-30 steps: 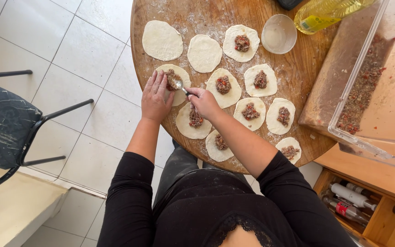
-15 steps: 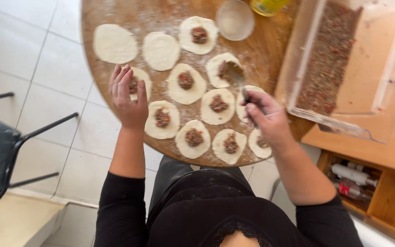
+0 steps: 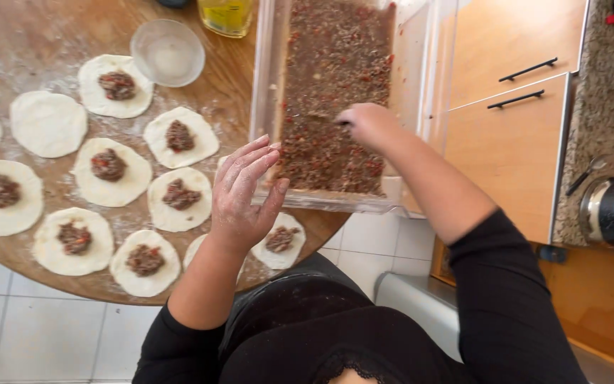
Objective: Placing meat filling on dough rounds and pressing it down on a wooden table.
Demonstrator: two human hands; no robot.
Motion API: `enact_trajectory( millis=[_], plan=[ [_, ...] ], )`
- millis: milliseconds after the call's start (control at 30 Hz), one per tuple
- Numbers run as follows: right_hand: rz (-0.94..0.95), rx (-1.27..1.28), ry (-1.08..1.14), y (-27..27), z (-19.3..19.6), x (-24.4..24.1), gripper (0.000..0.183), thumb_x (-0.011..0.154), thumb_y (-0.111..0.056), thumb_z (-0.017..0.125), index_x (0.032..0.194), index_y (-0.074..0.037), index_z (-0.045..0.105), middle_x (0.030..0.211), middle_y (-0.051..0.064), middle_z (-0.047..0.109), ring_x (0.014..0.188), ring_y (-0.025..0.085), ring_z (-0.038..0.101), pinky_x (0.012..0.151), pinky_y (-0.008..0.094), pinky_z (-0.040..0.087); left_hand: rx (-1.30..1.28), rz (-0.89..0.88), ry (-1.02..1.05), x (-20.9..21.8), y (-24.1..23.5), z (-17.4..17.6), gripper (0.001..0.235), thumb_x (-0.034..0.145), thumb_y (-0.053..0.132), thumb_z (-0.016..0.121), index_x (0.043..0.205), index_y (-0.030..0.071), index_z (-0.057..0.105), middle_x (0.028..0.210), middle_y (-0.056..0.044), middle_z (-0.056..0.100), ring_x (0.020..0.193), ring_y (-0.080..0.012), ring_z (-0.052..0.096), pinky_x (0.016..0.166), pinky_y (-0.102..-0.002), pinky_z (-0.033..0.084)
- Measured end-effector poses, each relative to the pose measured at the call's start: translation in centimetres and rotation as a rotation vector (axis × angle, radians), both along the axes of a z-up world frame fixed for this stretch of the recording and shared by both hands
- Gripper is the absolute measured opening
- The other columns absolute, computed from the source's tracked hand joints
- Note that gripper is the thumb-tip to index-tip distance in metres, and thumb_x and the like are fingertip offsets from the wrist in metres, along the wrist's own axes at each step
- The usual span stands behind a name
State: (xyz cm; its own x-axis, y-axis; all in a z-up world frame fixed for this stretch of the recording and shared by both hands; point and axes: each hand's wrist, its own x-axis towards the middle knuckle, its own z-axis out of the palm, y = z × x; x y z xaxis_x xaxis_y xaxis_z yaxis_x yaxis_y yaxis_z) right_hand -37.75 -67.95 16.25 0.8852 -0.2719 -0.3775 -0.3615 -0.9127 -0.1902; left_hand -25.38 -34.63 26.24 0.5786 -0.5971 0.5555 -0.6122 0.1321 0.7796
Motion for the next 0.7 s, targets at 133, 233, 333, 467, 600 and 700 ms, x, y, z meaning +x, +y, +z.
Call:
enact_trajectory(
  millis=[133,233,333,467,600,700],
  plan=[
    [0.083,0.111,0.170,1.4,-4.0,1.9,0.038,0.088,-0.010,0.063,0.123,-0.023,0.074,0.114,0.012,0.071,0.099,0.035,0.069,0.088,0.048,0.055,0.072,0.029,0.037,-2.3,-1.7,-0.4,0.032,0.094,0.006,0.075,0.125,0.001,0.065,0.128,-0.016,0.070,0.129,-0.0355,0.066,0.111,-0.044,0.052],
    [0.338,0.251,0.034,1.9,-6.2,1.2,0.036,0.081,-0.008,0.067,0.115,-0.016,0.075,0.113,0.013,0.071,0.101,0.037,0.068,0.089,0.048,0.055,0.084,0.066,0.078,-2.3,-2.9,-0.8,0.032,0.095,0.005,0.074,0.125,0.001,0.065,0.128,-0.016,0.071,0.128,-0.0353,0.066,0.111,-0.044,0.051],
    [0.423,0.301,0.139,3.9,-4.8,-0.3,0.031,0.084,-0.011,0.068,0.114,-0.015,0.075,0.113,0.012,0.071,0.104,0.037,0.067,0.089,0.049,0.054,0.159,0.149,0.054,-3.2,-2.8,-1.1,0.033,0.092,0.006,0.075,0.123,0.002,0.066,0.123,-0.016,0.071,0.123,-0.0339,0.068,0.106,-0.043,0.052],
    [0.416,0.352,0.088,3.4,-5.2,-1.0,0.030,0.085,-0.011,0.067,0.114,-0.014,0.075,0.114,0.012,0.071,0.105,0.037,0.067,0.091,0.047,0.054,0.184,0.209,-0.065,-3.3,-3.5,-1.4,0.032,0.091,0.009,0.077,0.121,0.002,0.067,0.119,-0.016,0.072,0.119,-0.0339,0.068,0.103,-0.043,0.053],
    [0.412,0.373,0.127,4.6,-2.6,-0.6,0.033,0.084,-0.010,0.066,0.115,-0.014,0.074,0.115,0.012,0.070,0.105,0.037,0.066,0.090,0.049,0.052,0.169,0.242,-0.041,-3.2,-3.5,-1.4,0.031,0.092,0.011,0.076,0.120,0.003,0.068,0.119,-0.016,0.072,0.117,-0.0326,0.069,0.103,-0.043,0.054],
    [0.449,0.447,0.080,4.7,-2.9,-1.3,0.036,0.083,-0.009,0.066,0.117,-0.013,0.074,0.116,0.012,0.071,0.105,0.037,0.066,0.093,0.047,0.053,0.197,0.255,-0.054,-3.6,-3.4,-1.6,0.031,0.091,0.011,0.077,0.119,0.003,0.068,0.119,-0.016,0.072,0.117,-0.0332,0.069,0.102,-0.043,0.053]
  ],
)
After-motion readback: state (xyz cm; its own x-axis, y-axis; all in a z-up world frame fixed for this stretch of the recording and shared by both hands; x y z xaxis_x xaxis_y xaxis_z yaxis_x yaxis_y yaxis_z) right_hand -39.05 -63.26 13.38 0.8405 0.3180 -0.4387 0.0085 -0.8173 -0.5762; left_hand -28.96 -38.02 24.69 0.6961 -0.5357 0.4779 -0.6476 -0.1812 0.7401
